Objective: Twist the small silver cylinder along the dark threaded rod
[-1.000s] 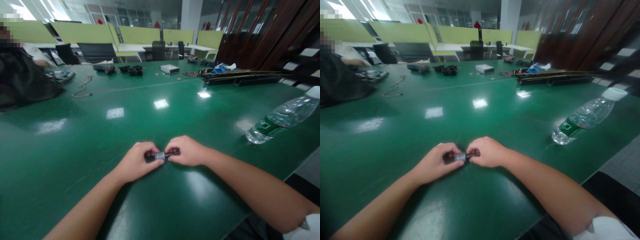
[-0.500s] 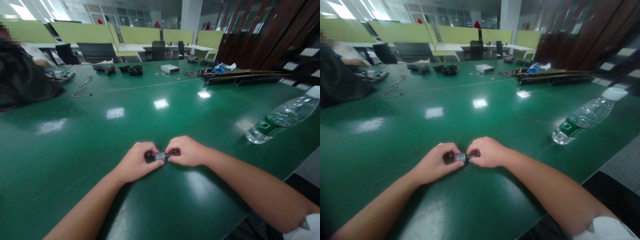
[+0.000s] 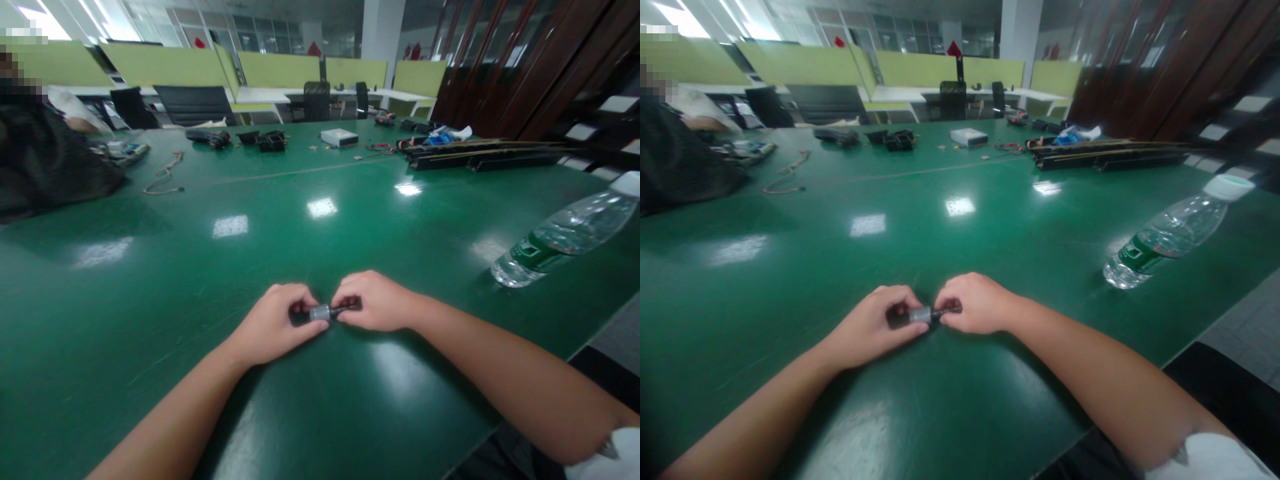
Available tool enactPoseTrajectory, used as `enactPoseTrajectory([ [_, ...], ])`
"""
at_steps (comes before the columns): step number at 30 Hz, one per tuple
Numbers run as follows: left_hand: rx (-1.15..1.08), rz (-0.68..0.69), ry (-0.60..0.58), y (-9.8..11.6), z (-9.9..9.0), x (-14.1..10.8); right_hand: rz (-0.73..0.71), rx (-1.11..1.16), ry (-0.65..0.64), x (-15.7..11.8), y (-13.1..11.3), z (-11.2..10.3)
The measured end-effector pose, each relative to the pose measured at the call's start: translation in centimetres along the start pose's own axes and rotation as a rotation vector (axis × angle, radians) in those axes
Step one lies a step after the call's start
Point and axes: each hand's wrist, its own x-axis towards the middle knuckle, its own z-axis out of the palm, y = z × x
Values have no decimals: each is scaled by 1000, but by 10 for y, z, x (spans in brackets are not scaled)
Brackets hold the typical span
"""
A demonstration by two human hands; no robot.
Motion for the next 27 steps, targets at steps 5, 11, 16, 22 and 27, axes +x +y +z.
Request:
enactPoseTrajectory([
  [5, 13, -11, -1, 0, 0, 0, -24, -13, 2, -1, 2, -2],
  [11, 16, -8, -8, -1, 1, -1, -22, -17, -14, -2, 3, -3],
  [16, 14, -5, -11, -1, 1, -1, -21, -11, -12, -2, 3, -4],
  [22, 3, -11, -17, -1, 0, -1, -14, -24, -21, -4, 4, -6],
  [27, -5, -6, -14, -1, 0, -1, -5, -6, -31, -4, 6, -8],
])
